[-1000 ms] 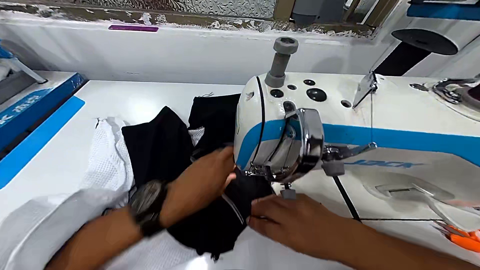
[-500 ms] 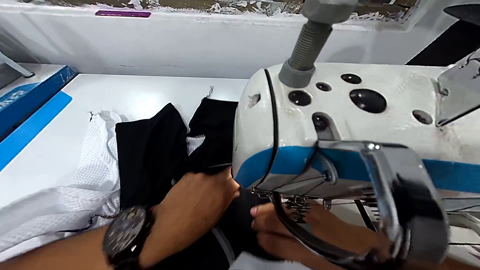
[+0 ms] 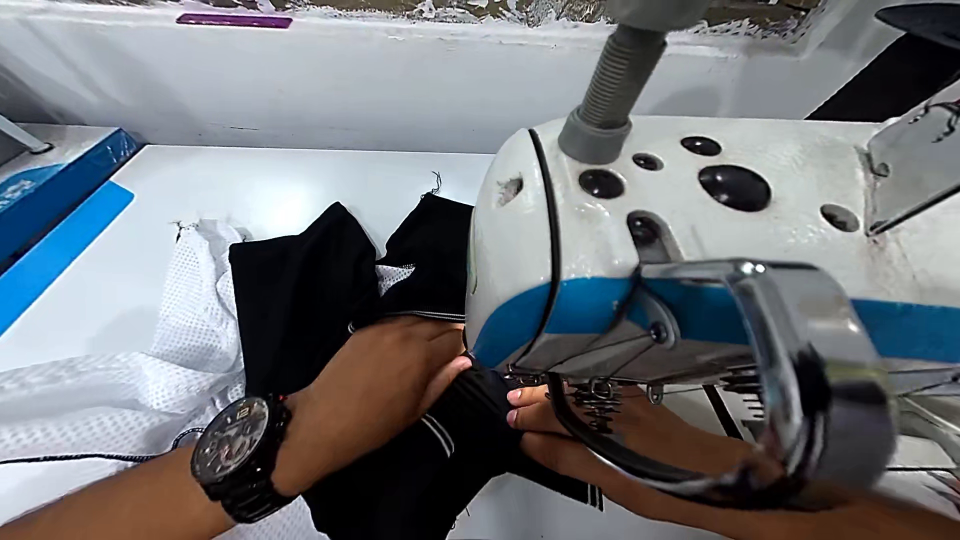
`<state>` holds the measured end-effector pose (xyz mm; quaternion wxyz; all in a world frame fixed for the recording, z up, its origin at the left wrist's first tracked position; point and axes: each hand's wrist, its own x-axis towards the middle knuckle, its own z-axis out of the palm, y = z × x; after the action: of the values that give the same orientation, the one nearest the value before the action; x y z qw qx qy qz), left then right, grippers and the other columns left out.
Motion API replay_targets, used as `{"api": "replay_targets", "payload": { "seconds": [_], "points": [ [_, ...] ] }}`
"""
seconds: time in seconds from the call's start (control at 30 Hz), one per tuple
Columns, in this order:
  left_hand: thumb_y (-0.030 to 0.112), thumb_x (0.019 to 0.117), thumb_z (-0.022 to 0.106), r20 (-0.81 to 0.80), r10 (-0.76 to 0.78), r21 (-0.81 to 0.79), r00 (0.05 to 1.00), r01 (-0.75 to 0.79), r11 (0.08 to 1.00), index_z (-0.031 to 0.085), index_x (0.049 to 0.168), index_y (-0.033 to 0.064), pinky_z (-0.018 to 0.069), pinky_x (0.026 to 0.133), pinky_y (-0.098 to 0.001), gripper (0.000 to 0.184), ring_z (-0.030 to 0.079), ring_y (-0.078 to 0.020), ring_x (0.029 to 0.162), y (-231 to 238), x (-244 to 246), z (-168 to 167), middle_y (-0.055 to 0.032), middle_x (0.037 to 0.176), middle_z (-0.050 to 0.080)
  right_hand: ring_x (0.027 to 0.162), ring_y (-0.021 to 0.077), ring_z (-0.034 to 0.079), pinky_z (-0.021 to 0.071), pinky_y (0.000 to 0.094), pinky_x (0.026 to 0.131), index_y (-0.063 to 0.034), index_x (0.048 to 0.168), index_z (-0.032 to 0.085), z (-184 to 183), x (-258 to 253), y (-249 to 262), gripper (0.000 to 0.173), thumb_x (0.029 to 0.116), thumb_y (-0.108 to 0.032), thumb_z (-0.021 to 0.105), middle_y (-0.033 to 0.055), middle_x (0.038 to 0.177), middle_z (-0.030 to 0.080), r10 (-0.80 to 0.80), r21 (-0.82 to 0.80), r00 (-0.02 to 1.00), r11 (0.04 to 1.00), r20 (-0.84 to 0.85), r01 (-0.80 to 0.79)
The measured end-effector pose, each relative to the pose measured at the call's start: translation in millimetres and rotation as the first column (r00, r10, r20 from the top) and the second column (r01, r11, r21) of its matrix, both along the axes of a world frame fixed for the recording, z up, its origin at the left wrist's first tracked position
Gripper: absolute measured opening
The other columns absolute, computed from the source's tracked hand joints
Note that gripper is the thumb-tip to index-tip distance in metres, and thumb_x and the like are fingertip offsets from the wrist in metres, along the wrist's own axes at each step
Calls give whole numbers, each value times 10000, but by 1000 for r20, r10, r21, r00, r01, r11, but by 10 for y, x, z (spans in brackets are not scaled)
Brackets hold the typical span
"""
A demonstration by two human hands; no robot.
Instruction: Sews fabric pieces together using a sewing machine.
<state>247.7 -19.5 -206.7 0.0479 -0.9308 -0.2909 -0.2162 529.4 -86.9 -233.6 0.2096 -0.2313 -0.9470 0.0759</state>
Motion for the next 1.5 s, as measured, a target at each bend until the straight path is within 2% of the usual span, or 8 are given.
{"api": "replay_targets", "payload": {
  "seconds": [0.2,0.33,0.77,1.2,1.33,1.4,1.47,1.5],
  "points": [
    [286,912,562,-40,-165,-89,986,161,983,713,801,135,536,794,-425,240,673,-215,967,317,79,-43,-9,911,713,945,235,727,603,391,713,-170,1152,666,-37,-65,-35,227,1007,-104,505,73,1195,721,-211,104,973,974,97,201],
    [340,946,573,-1,-132,-121,991,131,984,737,821,176,534,883,-429,264,669,-171,1033,128,93,-100,26,956,720,1206,266,660,579,408,872,-137,1127,607,74,-183,-309,185,1048,-91,447,92,1324,673,-243,209,959,955,147,210],
    [270,857,596,-2,-96,-96,995,95,991,685,711,162,514,842,-428,202,658,-185,992,175,110,-100,14,889,686,1152,253,684,571,385,812,-138,1155,610,99,-199,-200,249,1032,-1,442,47,1348,680,-245,201,960,955,132,216],
    [272,839,583,-6,-154,-21,988,154,988,647,668,171,509,791,-389,208,657,-166,915,319,108,-56,21,819,663,1196,212,673,579,330,913,-137,1143,627,-7,-242,-203,214,1043,-72,449,35,1307,696,-269,253,958,938,102,236],
    [552,966,493,-112,-324,-154,939,306,939,751,938,221,542,893,-410,420,642,-132,1075,343,-119,289,59,1044,690,1186,198,668,570,326,922,-144,1140,655,-26,-222,-169,215,1042,-92,470,22,1248,714,-250,227,967,946,52,232],
    [755,849,532,-246,-386,-232,889,332,914,767,1018,248,502,1019,-502,584,616,-175,1190,172,-296,497,42,1207,683,1187,199,659,555,344,948,-151,1156,679,-20,-190,-148,244,1032,-82,480,20,1232,716,-229,190,973,957,38,218],
    [546,868,640,-374,-407,-229,834,342,911,745,1037,156,419,1123,-621,438,650,-281,1200,-104,-387,499,-57,1175,709,1171,178,664,554,380,929,-195,1149,702,-32,-164,-119,259,1014,-99,504,-20,1208,724,-240,174,970,957,25,232],
    [304,944,596,-410,-402,-187,819,356,916,709,912,111,461,1095,-596,226,700,-286,1053,-267,-394,506,-73,985,721,1159,177,666,548,403,876,-218,1137,703,-37,-166,-102,256,1001,-113,512,-39,1199,727,-250,179,968,954,28,241]
  ]
}}
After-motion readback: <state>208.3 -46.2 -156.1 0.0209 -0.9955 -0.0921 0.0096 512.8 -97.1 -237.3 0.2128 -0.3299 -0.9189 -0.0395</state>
